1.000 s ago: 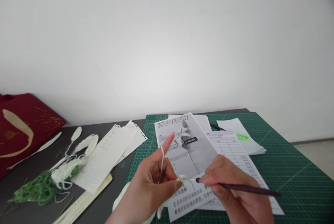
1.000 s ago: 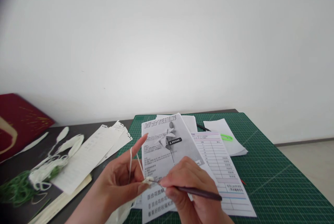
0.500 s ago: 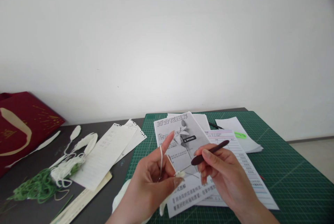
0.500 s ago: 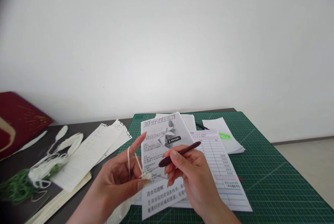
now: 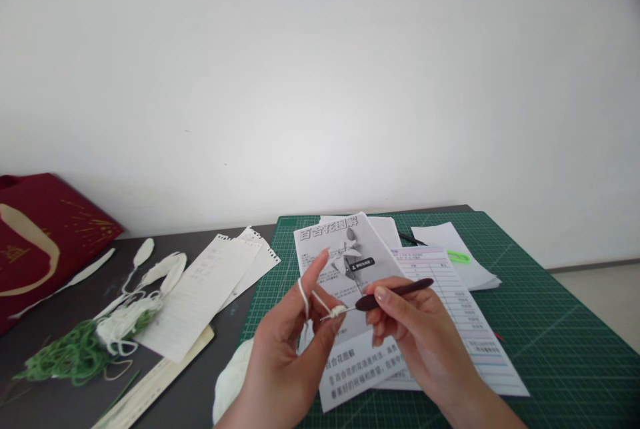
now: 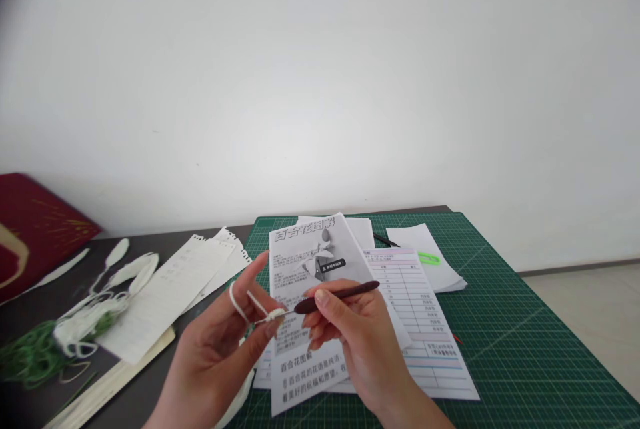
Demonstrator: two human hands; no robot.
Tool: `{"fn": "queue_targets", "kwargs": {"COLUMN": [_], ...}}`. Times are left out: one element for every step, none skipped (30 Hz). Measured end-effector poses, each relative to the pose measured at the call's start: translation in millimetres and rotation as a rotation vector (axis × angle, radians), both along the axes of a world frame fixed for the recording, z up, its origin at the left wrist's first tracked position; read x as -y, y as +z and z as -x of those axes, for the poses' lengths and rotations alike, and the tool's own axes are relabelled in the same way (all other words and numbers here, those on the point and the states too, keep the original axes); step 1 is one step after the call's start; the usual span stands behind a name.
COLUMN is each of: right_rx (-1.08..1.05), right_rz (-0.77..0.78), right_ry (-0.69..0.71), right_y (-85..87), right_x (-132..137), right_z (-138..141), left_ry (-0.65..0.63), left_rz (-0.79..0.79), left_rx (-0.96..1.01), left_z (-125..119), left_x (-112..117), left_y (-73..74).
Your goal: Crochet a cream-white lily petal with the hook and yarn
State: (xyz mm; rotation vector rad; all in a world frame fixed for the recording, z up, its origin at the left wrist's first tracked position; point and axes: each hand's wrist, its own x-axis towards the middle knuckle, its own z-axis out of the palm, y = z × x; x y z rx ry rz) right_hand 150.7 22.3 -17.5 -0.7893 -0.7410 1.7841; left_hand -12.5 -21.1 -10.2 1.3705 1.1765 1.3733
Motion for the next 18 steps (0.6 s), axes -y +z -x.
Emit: {"fn": "queue_targets", "kwargs": {"right_rx": [-0.006, -0.011, -0.013, -0.014, -0.014, -0.012, -0.006, 0.006, 0.028, 0.068, 0.129, 0.208, 0.309, 0.409, 0.503, 0.588, 0.668, 0.75], "right_rz": [0.002, -0.001, -0.009, -0.022, -0.037, -0.057, -0.082, -0.116, -0.165, -0.229, -0.311, -0.419, -0.552, -0.716, -0.902, -1.098, -1.284, -1.438], "right_ry": [0.004, 0.008, 0.008, 0.007, 0.004, -0.006, -0.013, -0.019, -0.033, -0.052, -0.089, -0.144, -0.207, -0.265, -0.309, -0.341, -0.362, -0.378], "right_y": [-0.2, -0.6, -1.3, -2.2, -3.5, -5.1, -6.9, -8.9, -10.8, -12.5, -13.9, -14.7, -15.1, -15.1, -15.0, -14.7, -14.5, -14.3], "right_x": [0, 1, 2, 3, 4, 5, 6, 8, 9, 10, 12, 13, 14, 16, 17, 19, 20, 21], "right_z": [0, 0, 1, 1, 1, 2, 2, 2, 3, 3, 4, 4, 4, 4, 4, 4, 4, 2], "left_ry": [0.02, 0.044, 0.07, 0.091, 0.104, 0.106, 0.096, 0.083, 0.072, 0.065, 0.062, 0.063, 0.064, 0.062, 0.056, 0.047, 0.034, 0.021], "left_rz": [-0.002, 0.012, 0.041, 0.08, 0.127, 0.173, 0.213, 0.245, 0.268, 0.285, 0.302, 0.321, 0.342, 0.365, 0.386, 0.403, 0.415, 0.42], "left_rx": [0.026, 0.061, 0.1, 0.141, 0.181, 0.223, 0.267, 0.316, 0.369, 0.418, 0.464, 0.509, 0.553, 0.599, 0.647, 0.695, 0.736, 0.765], "left_z": [-2, -4, -6, -8, -10, -12, -13, -14, -15, -15, -16, -16, -17, -17, -18, -18, -17, -17], "left_x": [1, 1, 2, 2, 2, 1, 1, 0, -1, -3, -4, -5, -7, -8, -9, -9, -10, -10], "left_y": [-0.6, -0.4, 0.5, 2.1, 3.9, 5.8, 7.3, 8.3, 8.5, 8.1, 7.1, 5.7, 4.1, 2.7, 1.6, 1.0, 0.8, 1.0]}}
